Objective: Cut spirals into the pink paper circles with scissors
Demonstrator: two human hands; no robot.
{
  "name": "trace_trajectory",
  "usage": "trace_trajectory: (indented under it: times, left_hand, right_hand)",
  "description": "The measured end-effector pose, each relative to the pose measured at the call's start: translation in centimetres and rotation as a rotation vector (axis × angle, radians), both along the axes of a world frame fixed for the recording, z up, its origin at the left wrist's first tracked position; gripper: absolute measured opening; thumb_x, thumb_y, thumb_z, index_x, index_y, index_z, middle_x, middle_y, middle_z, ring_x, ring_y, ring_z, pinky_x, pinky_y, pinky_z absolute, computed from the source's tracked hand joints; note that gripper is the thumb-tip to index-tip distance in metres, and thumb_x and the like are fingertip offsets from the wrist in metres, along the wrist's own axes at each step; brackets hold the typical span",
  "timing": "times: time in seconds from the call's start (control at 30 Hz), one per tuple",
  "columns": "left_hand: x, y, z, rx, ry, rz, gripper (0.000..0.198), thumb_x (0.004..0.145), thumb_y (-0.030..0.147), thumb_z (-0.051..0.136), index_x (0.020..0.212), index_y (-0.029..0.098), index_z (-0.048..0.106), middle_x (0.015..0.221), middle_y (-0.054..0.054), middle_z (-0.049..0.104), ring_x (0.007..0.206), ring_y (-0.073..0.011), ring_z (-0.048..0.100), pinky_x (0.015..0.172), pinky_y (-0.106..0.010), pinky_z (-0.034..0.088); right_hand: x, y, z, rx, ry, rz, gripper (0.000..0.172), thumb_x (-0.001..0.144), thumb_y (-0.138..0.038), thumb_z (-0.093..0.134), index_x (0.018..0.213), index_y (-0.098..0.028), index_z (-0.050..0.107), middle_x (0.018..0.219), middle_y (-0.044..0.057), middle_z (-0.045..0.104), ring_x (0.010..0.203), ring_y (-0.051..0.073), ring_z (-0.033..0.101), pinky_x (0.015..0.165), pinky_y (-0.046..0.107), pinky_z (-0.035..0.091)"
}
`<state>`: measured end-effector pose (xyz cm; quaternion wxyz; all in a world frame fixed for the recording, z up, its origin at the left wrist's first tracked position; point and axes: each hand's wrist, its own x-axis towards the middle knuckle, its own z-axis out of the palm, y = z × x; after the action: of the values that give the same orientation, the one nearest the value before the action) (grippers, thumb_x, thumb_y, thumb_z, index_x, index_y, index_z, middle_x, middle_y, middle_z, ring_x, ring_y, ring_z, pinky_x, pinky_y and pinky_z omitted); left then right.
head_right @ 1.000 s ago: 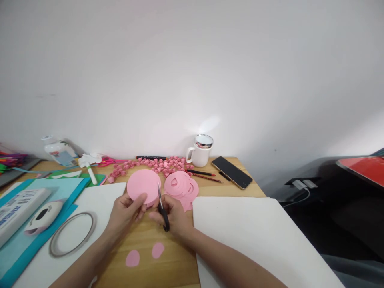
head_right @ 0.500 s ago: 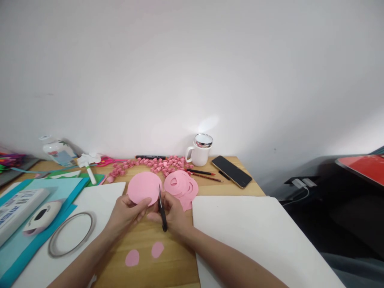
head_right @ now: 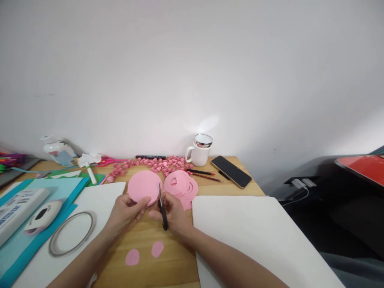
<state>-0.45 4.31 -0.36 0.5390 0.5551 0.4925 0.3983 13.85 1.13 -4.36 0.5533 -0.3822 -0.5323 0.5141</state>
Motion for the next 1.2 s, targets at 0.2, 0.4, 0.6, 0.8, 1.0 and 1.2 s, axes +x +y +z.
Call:
trace_trajectory:
  times: [0.2, 0.4, 0.6, 0.8, 1.0, 1.2]
  left_hand:
    - [-0.04, -0.06, 0.17, 0.004, -0.005, 0.003, 0.034, 0.062, 0.035, 0.068, 0.042, 0.014, 0.051, 0.032, 0.005, 0.044, 0.029, -0.0044, 0.035, 0.031, -0.016, 0.025]
    - [0.03, -0.12, 0.55, 0.009, -0.012, -0.003, 0.036, 0.063, 0.037, 0.068, 0.041, 0.015, 0.05, 0.031, 0.004, 0.044, 0.029, -0.005, 0.036, 0.031, -0.016, 0.026]
    - [0.06, -0.03, 0.56, -0.052, -0.106, -0.107, 0.037, 0.07, 0.043, 0.062, 0.048, 0.013, 0.057, 0.036, -0.001, 0.055, 0.027, -0.0078, 0.044, 0.031, -0.018, 0.031]
    - [0.13, 0.07, 0.21, -0.069, -0.112, -0.049, 0.037, 0.065, 0.039, 0.067, 0.042, 0.014, 0.053, 0.03, 0.002, 0.048, 0.027, -0.0053, 0.038, 0.03, -0.017, 0.028]
    - [0.16, -0.01, 0.03, -0.062, -0.038, -0.045, 0.039, 0.062, 0.034, 0.069, 0.035, 0.014, 0.049, 0.027, 0.004, 0.043, 0.026, -0.0043, 0.034, 0.031, -0.017, 0.022]
    - [0.16, -0.04, 0.1, -0.053, 0.0, -0.065, 0.042, 0.062, 0.035, 0.069, 0.033, 0.014, 0.046, 0.027, 0.004, 0.04, 0.027, -0.004, 0.032, 0.032, -0.018, 0.021]
  right_hand:
    - [0.0, -0.15, 0.02, -0.018, -0.022, -0.026, 0.034, 0.063, -0.041, 0.073, 0.071, -0.018, 0.049, 0.06, -0.005, 0.046, 0.05, 0.008, 0.036, 0.045, 0.02, 0.03]
    - [-0.01, -0.08, -0.12, -0.04, -0.023, -0.016, 0.03, 0.066, -0.038, 0.071, 0.074, -0.018, 0.051, 0.056, -0.006, 0.045, 0.045, 0.007, 0.036, 0.041, 0.019, 0.03]
    - [-0.2, -0.17, -0.09, -0.112, 0.027, 0.031, 0.032, 0.066, -0.042, 0.07, 0.075, -0.018, 0.05, 0.053, -0.006, 0.049, 0.039, 0.006, 0.04, 0.038, 0.019, 0.032]
    - [-0.35, -0.22, 0.0, -0.122, 0.037, 0.052, 0.033, 0.064, -0.04, 0.073, 0.074, -0.018, 0.051, 0.05, -0.006, 0.049, 0.037, 0.007, 0.04, 0.037, 0.019, 0.029]
    - [0.01, 0.04, -0.12, -0.008, 0.008, 0.002, 0.036, 0.06, -0.038, 0.076, 0.073, -0.017, 0.05, 0.06, -0.005, 0.047, 0.051, 0.009, 0.041, 0.048, 0.021, 0.033]
    - [0.06, 0.05, 0.13, -0.013, -0.005, -0.017, 0.038, 0.06, -0.04, 0.076, 0.071, -0.018, 0.047, 0.065, -0.004, 0.048, 0.056, 0.01, 0.04, 0.052, 0.021, 0.032]
